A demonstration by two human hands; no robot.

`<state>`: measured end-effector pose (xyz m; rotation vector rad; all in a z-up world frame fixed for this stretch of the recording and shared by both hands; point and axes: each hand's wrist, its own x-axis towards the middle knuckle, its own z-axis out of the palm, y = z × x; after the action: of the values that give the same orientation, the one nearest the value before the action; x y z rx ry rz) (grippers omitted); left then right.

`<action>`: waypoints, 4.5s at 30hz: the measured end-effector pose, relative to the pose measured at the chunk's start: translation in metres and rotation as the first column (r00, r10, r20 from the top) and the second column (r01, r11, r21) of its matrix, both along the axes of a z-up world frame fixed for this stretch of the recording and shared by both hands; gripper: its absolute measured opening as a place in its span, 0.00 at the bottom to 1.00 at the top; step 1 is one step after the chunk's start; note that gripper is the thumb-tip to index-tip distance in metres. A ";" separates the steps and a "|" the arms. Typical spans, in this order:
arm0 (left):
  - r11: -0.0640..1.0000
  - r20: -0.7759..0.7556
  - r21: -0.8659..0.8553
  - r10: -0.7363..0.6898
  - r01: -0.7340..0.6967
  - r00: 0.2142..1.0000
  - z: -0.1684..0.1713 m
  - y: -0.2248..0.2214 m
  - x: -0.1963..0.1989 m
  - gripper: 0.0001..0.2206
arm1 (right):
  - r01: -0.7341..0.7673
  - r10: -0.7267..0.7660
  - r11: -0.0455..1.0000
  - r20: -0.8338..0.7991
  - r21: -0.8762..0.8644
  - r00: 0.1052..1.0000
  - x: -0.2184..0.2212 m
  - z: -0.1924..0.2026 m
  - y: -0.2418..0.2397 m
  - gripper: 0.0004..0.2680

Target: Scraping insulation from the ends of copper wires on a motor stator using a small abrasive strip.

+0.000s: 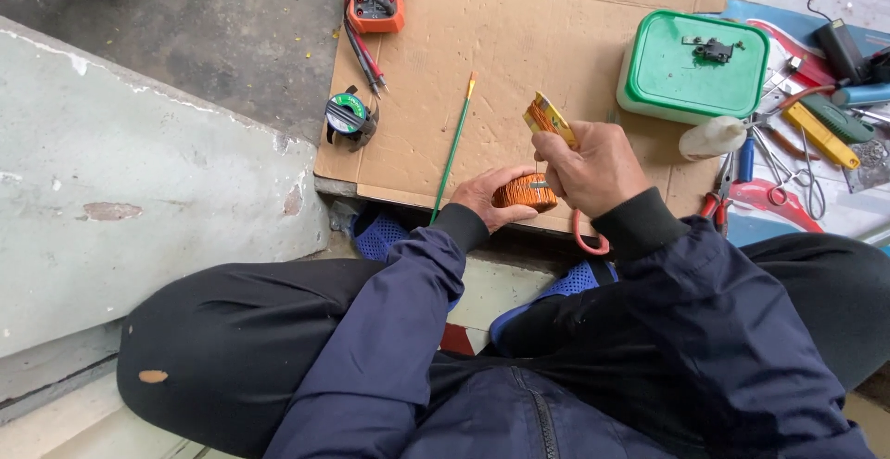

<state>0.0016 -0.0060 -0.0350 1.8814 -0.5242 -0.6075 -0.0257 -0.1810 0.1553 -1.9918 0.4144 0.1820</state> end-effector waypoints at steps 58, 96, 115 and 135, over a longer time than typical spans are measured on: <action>0.998 -0.109 0.018 0.056 -0.055 0.992 0.005 -0.004 -0.006 0.31 | 0.243 -0.215 0.921 -0.123 0.304 0.969 0.056 -0.098 -0.027 0.07; 0.995 -0.401 -0.075 0.027 -0.062 0.916 -0.018 -0.013 0.064 0.29 | 0.261 -0.275 0.955 0.086 0.143 0.958 -0.117 -0.028 0.002 0.12; 0.976 -0.444 -0.168 0.048 -0.136 0.895 -0.045 -0.003 0.071 0.26 | 0.391 -0.439 0.838 0.046 0.380 0.897 -0.079 -0.026 -0.030 0.09; 0.995 0.013 -0.038 -0.089 0.089 0.996 0.002 -0.013 0.009 0.34 | 0.107 -0.107 0.994 0.010 0.021 0.994 -0.062 0.019 -0.019 0.11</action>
<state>0.0105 -0.0194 -0.0326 1.8340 -0.6256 -0.6409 -0.0875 -0.2004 0.1747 -1.9445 0.5087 0.1067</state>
